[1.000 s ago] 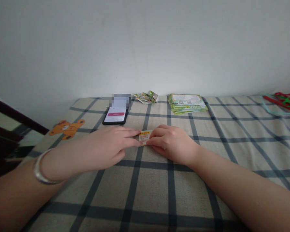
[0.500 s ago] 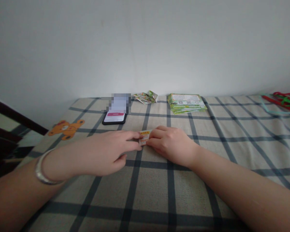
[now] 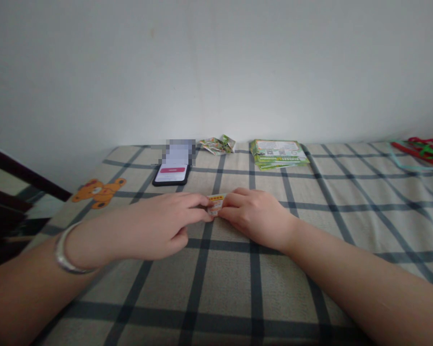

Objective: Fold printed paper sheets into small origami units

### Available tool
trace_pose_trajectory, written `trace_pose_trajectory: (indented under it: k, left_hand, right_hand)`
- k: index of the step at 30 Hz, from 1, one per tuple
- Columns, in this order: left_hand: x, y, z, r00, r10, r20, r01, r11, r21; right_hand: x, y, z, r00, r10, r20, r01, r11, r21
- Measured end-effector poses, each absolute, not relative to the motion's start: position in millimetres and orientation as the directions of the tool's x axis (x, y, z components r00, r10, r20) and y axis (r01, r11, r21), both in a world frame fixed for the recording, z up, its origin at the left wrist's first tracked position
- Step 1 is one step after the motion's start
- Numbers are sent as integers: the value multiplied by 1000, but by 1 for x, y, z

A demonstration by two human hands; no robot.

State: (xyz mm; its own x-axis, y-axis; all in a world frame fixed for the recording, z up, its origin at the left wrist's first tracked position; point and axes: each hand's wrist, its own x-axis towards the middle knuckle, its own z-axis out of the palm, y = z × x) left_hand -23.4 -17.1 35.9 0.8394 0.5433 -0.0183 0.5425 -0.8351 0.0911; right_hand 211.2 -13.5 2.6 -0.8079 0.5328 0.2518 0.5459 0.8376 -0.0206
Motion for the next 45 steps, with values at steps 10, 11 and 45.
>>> trace_pose_trajectory:
  k: [10,11,45]
  left_hand:
    - [-25,-12,34,830,557,-33,555,-818,151]
    - [-26,-12,33,830,557,-32,554,-818,150]
    - [-26,-12,30,837,547,9,543,-832,113]
  right_hand:
    - [209,-17,0,-858,444,259,486,865,127]
    - [208,-17,0,-861,442,250,483,865,137]
    - [227,-10,20,-795,578,186,566,816,-119]
